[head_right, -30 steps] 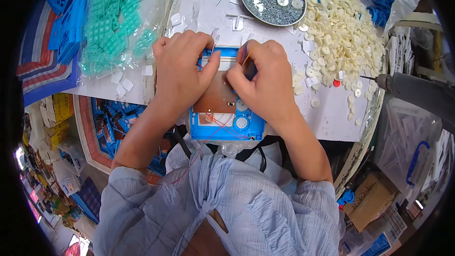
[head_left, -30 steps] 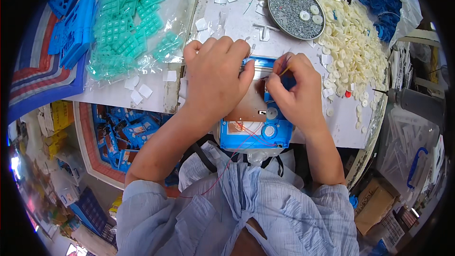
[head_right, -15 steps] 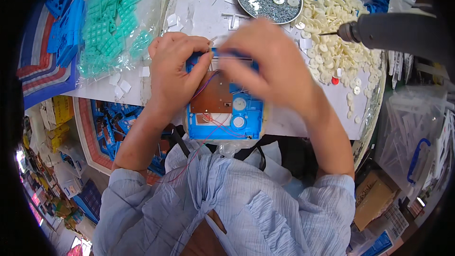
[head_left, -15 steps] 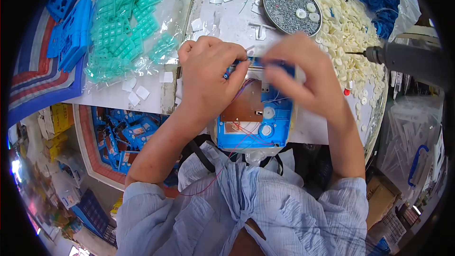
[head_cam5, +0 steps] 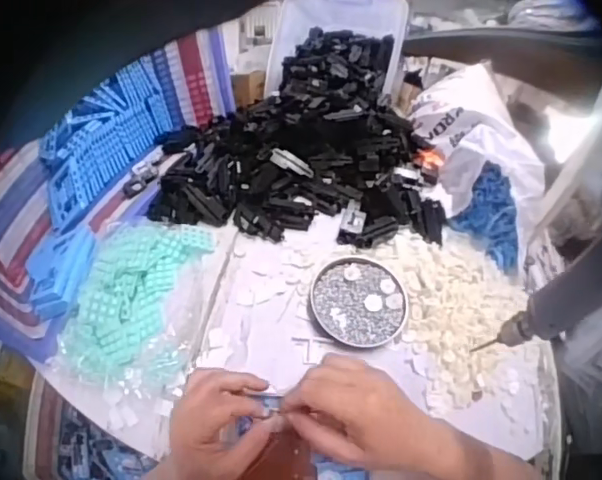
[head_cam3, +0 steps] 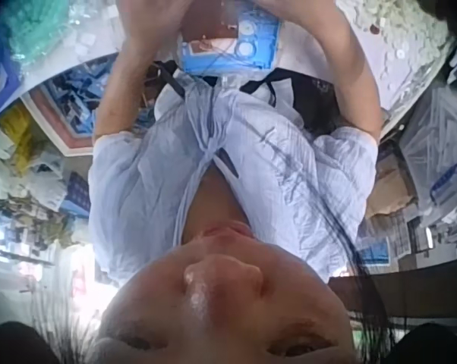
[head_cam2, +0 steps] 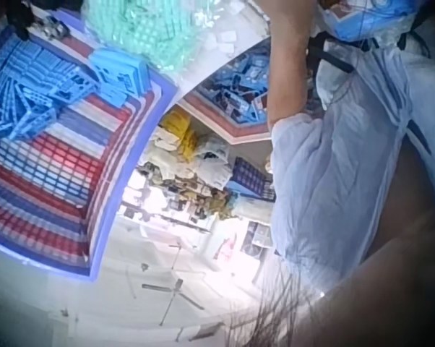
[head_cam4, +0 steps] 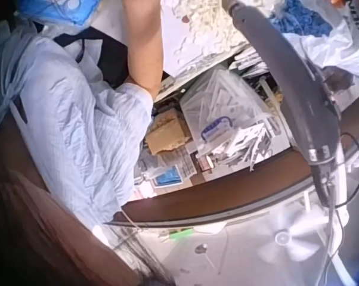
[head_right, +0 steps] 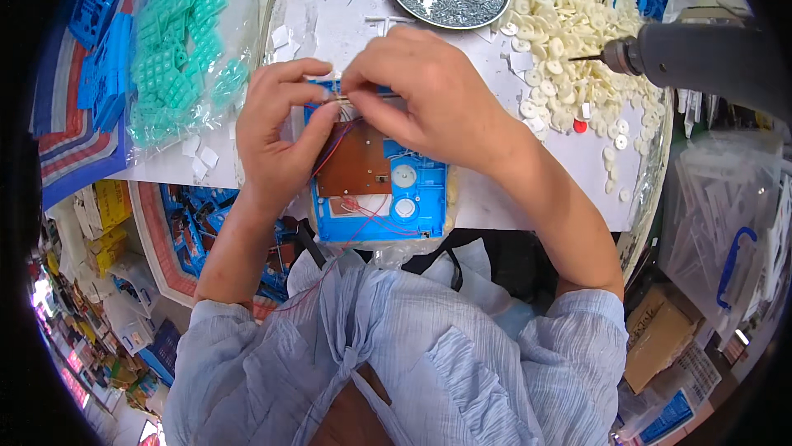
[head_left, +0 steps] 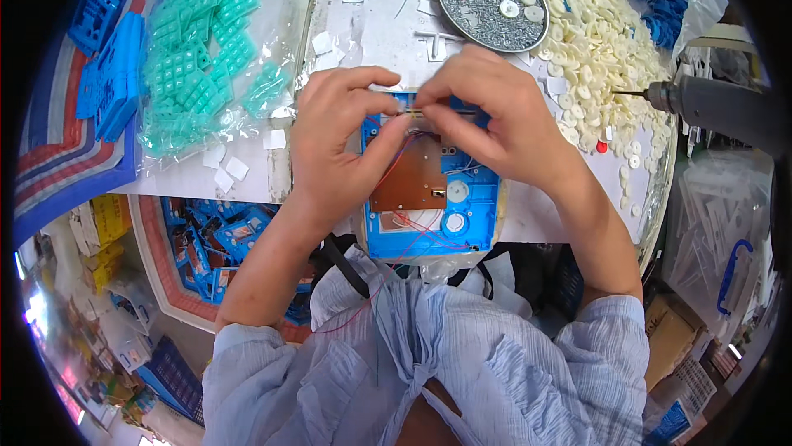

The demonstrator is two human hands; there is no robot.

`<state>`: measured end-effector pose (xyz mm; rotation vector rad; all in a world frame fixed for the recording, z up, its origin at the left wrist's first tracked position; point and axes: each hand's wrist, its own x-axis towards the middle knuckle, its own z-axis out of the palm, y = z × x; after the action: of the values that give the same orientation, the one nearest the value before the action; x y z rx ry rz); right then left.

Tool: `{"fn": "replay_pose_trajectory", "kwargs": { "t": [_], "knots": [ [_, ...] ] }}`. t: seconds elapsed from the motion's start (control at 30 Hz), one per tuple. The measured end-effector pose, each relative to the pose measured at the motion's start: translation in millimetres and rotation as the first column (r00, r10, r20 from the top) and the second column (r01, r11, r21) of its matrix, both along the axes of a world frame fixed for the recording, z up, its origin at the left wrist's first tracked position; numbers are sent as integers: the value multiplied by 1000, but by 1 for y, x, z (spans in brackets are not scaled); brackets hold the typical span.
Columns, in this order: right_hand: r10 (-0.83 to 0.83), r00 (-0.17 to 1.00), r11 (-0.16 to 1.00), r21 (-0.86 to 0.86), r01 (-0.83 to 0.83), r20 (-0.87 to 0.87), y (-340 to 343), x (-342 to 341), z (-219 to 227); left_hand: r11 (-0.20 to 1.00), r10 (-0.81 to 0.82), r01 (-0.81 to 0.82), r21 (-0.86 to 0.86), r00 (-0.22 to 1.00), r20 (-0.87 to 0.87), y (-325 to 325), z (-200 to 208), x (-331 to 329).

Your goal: Assemble a circuit board and wires into a plastic component casing.

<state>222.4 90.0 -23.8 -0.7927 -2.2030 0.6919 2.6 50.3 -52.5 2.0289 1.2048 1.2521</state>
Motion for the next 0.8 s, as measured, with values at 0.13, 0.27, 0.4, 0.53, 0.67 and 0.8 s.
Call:
{"fn": "replay_pose_trajectory", "kwargs": {
  "t": [0.13, 0.27, 0.4, 0.53, 0.67, 0.8],
  "knots": [
    [-55, 996, 996, 74, 50, 65, 3, 0, 7, 998, 20, -14, 63, 996, -87, -7, -2, -8],
    [-306, 845, 930, 327, 168, 438, -10, 13, 22, 997, 46, -38, 71, 991, -127, -6, -3, -5],
    [-325, 760, 926, 353, 135, 563, -37, 8, 25, 999, 39, -42, -10, 971, -235, 3, 14, 10],
    [-228, 765, 960, 268, 76, 602, -53, 2, 29, 997, 16, -43, -71, 941, -339, 13, 23, 20],
    [-25, 810, 989, 133, -66, 586, -52, 5, 36, 1000, 0, -12, -29, 926, -378, 16, 21, 20],
    [21, 846, 998, 37, -48, 533, -53, 14, 34, 996, -8, -18, -85, 953, -301, 7, 21, 18]
  ]
}}
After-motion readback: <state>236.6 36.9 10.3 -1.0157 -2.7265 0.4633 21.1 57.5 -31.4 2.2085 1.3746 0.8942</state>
